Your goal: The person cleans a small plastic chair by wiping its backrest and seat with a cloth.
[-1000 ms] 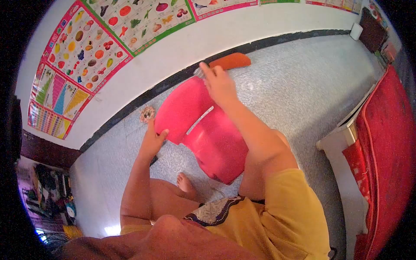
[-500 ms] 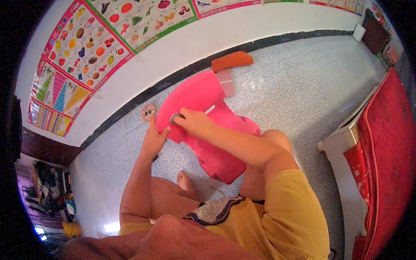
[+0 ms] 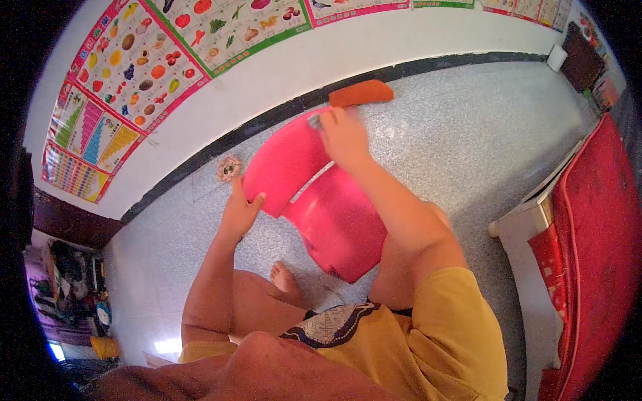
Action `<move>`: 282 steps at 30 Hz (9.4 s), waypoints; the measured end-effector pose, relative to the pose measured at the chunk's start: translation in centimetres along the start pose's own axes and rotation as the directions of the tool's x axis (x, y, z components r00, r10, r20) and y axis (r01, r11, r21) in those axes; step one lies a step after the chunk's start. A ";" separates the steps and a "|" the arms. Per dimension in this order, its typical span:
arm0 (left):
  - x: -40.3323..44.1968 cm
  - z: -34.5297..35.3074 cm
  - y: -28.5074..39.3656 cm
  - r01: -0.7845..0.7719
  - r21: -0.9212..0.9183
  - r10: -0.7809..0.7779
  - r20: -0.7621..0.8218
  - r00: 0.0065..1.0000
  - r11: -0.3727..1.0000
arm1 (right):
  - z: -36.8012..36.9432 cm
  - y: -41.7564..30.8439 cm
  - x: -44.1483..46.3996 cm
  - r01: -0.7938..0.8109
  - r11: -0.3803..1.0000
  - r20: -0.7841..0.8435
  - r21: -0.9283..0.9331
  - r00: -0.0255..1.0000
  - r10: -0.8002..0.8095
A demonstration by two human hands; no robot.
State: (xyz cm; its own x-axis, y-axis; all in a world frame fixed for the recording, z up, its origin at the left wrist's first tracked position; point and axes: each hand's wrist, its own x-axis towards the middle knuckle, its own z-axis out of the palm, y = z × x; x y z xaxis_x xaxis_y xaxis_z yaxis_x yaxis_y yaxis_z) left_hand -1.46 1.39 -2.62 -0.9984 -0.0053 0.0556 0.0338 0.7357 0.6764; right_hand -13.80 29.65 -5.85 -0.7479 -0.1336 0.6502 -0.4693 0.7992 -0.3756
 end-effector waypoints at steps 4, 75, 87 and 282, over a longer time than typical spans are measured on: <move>0.2 0.4 -0.5 -0.007 0.023 0.008 -0.019 1.000 1.000 | 2.4 -3.5 -2.8 0.189 0.980 0.223 0.067 0.954 -0.199; -0.2 -0.2 0.7 0.047 0.092 -0.045 -0.023 0.999 0.995 | -0.7 -0.4 0.4 -0.120 0.982 0.104 -0.142 0.985 0.136; 0.2 0.3 0.4 0.069 0.133 -0.065 -0.036 0.997 0.989 | 3.6 -4.7 -3.9 0.215 0.977 0.284 0.014 0.935 -0.210; -0.8 0.1 0.1 0.040 0.225 -0.042 0.004 0.999 0.974 | 2.5 -3.1 -1.3 0.067 0.991 0.232 -0.119 0.972 -0.037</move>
State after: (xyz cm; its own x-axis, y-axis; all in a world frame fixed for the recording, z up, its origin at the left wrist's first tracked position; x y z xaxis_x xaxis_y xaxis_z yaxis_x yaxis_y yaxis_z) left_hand -0.66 1.52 -2.72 -0.9992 -0.0330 0.0241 -0.0167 0.8685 0.4953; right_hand -12.57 25.92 -7.15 -0.8182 -0.2955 0.4932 -0.4588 0.8526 -0.2502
